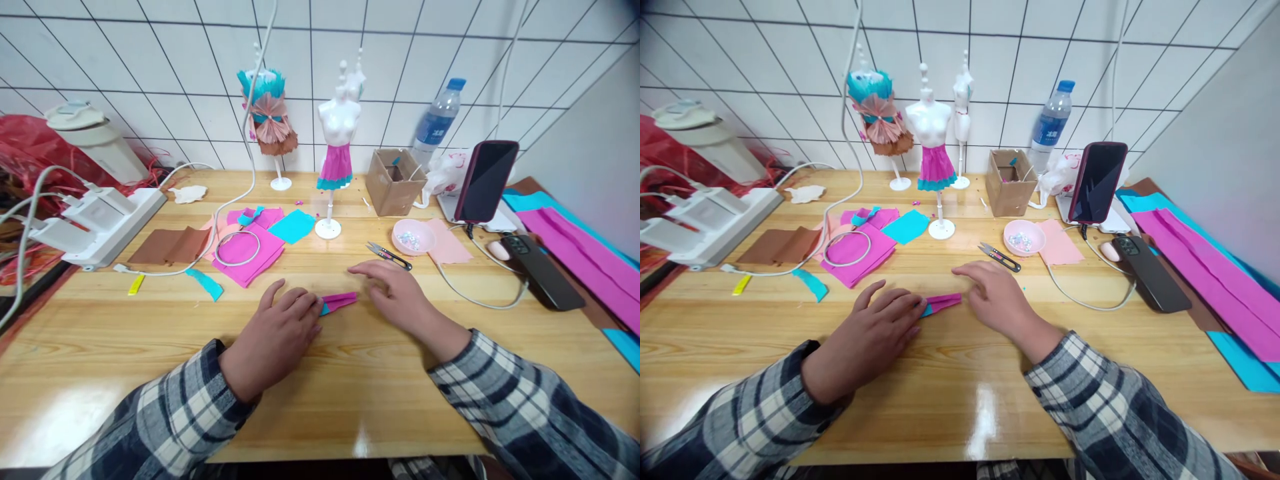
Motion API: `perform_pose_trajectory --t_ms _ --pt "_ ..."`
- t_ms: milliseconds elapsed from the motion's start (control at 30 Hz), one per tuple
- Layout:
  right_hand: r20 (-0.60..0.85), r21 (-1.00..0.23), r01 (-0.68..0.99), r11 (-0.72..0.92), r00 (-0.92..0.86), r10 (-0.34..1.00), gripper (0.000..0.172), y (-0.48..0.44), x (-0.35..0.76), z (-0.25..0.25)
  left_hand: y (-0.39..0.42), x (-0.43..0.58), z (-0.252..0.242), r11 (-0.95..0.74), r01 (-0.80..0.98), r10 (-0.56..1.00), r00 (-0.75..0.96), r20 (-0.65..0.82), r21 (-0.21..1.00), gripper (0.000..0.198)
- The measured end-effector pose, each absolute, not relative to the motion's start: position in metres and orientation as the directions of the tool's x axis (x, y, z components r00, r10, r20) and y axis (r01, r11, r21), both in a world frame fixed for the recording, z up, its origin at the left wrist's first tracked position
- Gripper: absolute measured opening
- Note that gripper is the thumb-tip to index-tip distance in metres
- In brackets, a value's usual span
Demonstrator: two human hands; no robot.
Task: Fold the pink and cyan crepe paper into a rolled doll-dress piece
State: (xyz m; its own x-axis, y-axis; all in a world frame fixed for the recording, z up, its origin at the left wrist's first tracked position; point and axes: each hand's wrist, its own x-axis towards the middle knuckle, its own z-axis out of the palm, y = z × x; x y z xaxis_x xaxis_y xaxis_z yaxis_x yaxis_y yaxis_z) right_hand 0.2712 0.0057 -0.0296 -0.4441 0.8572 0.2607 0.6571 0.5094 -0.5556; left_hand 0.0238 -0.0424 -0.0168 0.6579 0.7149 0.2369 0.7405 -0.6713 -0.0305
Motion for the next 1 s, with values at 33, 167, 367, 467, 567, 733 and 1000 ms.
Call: perform_pose_trajectory --t_ms 33,167,367,467,567,733,1000 --pt "0.258 -0.559 0.669 0.491 -0.422 0.869 0.030 0.007 0.270 -0.030 -0.042 0.024 -0.017 -0.673 0.739 0.712 0.659 0.242 -0.032 0.024" --pt "0.151 -0.523 0.737 0.427 -0.413 0.898 0.008 0.009 0.264 -0.030 -0.043 0.025 -0.017 -0.678 0.735 0.705 0.662 0.254 -0.034 0.022" --pt "0.202 -0.538 0.695 0.477 -0.443 0.874 0.006 0.007 0.259 -0.027 -0.027 0.019 -0.002 -0.617 0.783 0.755 0.562 0.336 0.077 0.042" --pt "0.376 -0.498 0.648 0.577 -0.438 0.817 0.004 0.004 0.261 -0.023 -0.006 0.019 0.010 -0.624 0.756 0.770 0.553 0.317 0.197 0.059" --pt "0.506 -0.402 0.662 0.632 -0.415 0.756 0.005 0.001 0.263 -0.021 0.009 0.026 0.018 -0.636 0.741 0.770 0.591 0.239 0.216 0.051" --pt "0.548 -0.320 0.715 0.622 -0.396 0.737 0.008 0.002 0.266 -0.020 0.011 0.037 0.016 -0.657 0.736 0.745 0.598 0.295 0.166 0.018" --pt "0.429 -0.316 0.740 0.593 -0.446 0.786 0.026 0.003 0.265 -0.021 0.010 0.034 0.001 -0.664 0.747 0.673 0.607 0.423 -0.014 0.017"
